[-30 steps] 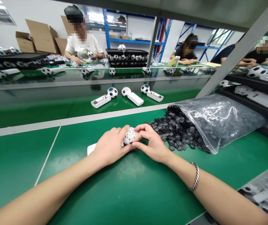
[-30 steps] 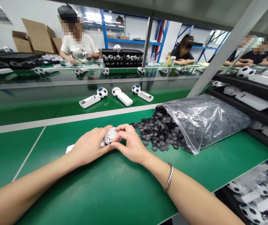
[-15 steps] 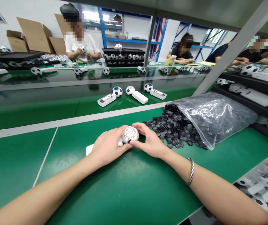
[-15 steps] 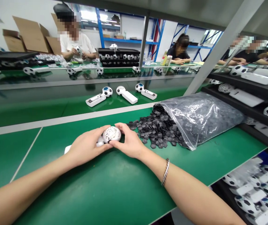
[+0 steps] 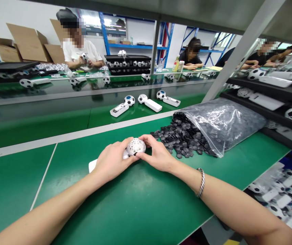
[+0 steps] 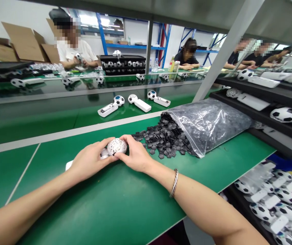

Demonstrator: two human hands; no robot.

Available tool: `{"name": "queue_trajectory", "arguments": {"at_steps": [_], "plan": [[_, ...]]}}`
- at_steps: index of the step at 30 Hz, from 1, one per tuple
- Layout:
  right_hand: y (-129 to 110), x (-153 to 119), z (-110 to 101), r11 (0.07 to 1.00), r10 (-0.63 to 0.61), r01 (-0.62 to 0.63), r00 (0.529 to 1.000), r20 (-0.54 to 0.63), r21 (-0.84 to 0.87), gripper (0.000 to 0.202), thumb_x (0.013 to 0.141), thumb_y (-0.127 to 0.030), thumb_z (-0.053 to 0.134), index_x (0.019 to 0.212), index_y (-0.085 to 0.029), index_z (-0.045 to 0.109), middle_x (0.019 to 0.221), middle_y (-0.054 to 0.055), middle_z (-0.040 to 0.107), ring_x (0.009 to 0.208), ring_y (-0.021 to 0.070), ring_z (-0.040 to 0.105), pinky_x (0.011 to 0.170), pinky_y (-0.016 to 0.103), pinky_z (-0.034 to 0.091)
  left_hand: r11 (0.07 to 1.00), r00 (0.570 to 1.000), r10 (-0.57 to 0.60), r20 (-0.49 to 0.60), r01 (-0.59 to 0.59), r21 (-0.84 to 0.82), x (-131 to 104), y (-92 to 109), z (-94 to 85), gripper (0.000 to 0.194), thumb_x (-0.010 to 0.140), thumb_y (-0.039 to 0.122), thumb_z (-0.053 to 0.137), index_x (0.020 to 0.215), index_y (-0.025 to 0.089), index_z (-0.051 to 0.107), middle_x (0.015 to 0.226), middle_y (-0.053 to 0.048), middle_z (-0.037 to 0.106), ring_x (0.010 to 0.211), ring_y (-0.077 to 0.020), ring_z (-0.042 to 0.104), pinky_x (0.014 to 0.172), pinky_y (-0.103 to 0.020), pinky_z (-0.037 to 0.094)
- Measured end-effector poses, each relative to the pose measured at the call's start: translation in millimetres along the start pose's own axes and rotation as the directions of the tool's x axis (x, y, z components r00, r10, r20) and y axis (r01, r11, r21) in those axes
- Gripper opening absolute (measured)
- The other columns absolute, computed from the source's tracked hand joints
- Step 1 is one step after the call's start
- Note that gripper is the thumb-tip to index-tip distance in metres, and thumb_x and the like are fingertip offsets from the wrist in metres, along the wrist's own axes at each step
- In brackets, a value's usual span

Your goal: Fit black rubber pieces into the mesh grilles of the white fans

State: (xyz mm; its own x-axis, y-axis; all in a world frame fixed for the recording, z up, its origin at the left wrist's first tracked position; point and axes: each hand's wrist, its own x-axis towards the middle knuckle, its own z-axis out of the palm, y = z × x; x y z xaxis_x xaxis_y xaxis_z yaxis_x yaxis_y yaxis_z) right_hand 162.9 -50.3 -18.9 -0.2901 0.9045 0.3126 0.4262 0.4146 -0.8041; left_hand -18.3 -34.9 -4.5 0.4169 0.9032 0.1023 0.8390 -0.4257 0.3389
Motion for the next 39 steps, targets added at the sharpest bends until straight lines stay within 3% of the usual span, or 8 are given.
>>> {"name": "queue_trajectory", "arguments": {"at_steps": [4,8,12,16,20,26,34,39], "plan": [[8.4,12.9,-20.1,1.0,-0.013,0.013,0.999,-0.03,-0.017,0.019,0.081,-0.026,0.058,0.099,-0.02,0.055,0.095,0.002,0.06,0.088,0.015,0.056,0.078,0.028,0.045,0.996,0.998,-0.044,0.04,0.047,-0.081,2.4,-4.1,-6.7,0.053,0.068,0.048,0.06,0.117,0.035,0.043,0.11,0.005,0.06,0.094,-0.0237,0.058,0.068,-0.03,0.044],[17.5,20.8,-39.8,0.931,-0.018,-0.043,0.987,-0.162,-0.363,0.004,0.077,-0.015,0.061,0.075,-0.018,0.062,0.074,0.001,0.057,0.074,0.0149,0.053,0.07,0.028,0.042,0.999,0.999,-0.007,0.032,0.009,-0.052,7.5,-15.8,-11.8,0.049,0.07,0.029,0.055,0.118,0.034,0.045,0.116,0.006,0.057,0.1,-0.0233,0.055,0.077,-0.032,0.044],[20.1,18.7,-41.5,0.857,0.002,-0.013,1.0,-0.021,-0.516,0.008,0.075,-0.013,0.065,0.07,-0.019,0.065,0.071,0.001,0.058,0.073,0.0154,0.052,0.072,0.028,0.039,0.987,0.987,0.16,-0.017,-0.16,-0.022,11.7,-23.3,-8.8,0.055,0.069,0.012,0.044,0.122,0.029,0.047,0.115,0.001,0.057,0.104,-0.0213,0.052,0.09,-0.035,0.039],[16.4,13.5,-38.1,0.815,0.084,-0.006,0.99,0.109,-0.58,0.006,0.07,-0.021,0.072,0.073,-0.021,0.067,0.077,0.002,0.06,0.08,0.0187,0.052,0.074,0.029,0.04,0.982,0.981,0.187,-0.045,-0.187,0.003,13.1,-26.0,-4.1,0.057,0.07,0.01,0.043,0.124,0.03,0.046,0.109,-0.002,0.056,0.099,-0.0224,0.05,0.086,-0.038,0.04],[10.9,11.1,-34.9,0.736,0.114,0.011,0.984,0.14,-0.677,0.009,0.073,-0.023,0.07,0.082,-0.021,0.068,0.084,0.004,0.062,0.084,0.0218,0.05,0.072,0.03,0.042,0.977,0.974,0.213,-0.075,-0.21,0.049,12.3,-28.0,-1.3,0.058,0.071,0.008,0.043,0.125,0.031,0.044,0.104,-0.004,0.054,0.095,-0.0228,0.047,0.082,-0.038,0.04],[12.3,11.5,-24.6,0.617,-0.003,0.122,0.988,0.152,-0.778,0.016,0.087,-0.018,0.05,0.09,-0.015,0.065,0.084,0.009,0.062,0.083,0.0235,0.049,0.075,0.035,0.042,0.964,0.961,0.261,-0.094,-0.254,0.084,10.0,-29.3,0.4,0.062,0.071,0.004,0.041,0.127,0.031,0.041,0.113,-0.006,0.047,0.106,-0.0247,0.041,0.09,-0.043,0.034],[9.3,8.7,-23.6,0.923,-0.137,0.141,0.99,0.037,-0.358,0.021,0.085,-0.011,0.052,0.104,-0.018,0.056,0.09,0.004,0.061,0.084,0.0168,0.054,0.077,0.031,0.045,0.96,0.96,0.279,-0.01,-0.279,-0.016,9.1,-28.3,-4.6,0.067,0.067,0.022,0.056,0.13,0.027,0.036,0.12,-0.006,0.045,0.111,-0.0272,0.037,0.096,-0.044,0.028],[-2.2,4.9,-24.8,0.93,-0.309,0.302,0.951,0.004,-0.211,0.014,0.084,-0.009,0.051,0.09,-0.019,0.058,0.084,0.001,0.06,0.079,0.0142,0.052,0.075,0.029,0.044,0.962,0.963,0.271,-0.011,-0.271,-0.037,9.3,-28.4,-3.3,0.07,0.067,0.047,0.063,0.129,0.026,0.037,0.122,-0.007,0.046,0.114,-0.0283,0.036,0.097,-0.046,0.027]]}}
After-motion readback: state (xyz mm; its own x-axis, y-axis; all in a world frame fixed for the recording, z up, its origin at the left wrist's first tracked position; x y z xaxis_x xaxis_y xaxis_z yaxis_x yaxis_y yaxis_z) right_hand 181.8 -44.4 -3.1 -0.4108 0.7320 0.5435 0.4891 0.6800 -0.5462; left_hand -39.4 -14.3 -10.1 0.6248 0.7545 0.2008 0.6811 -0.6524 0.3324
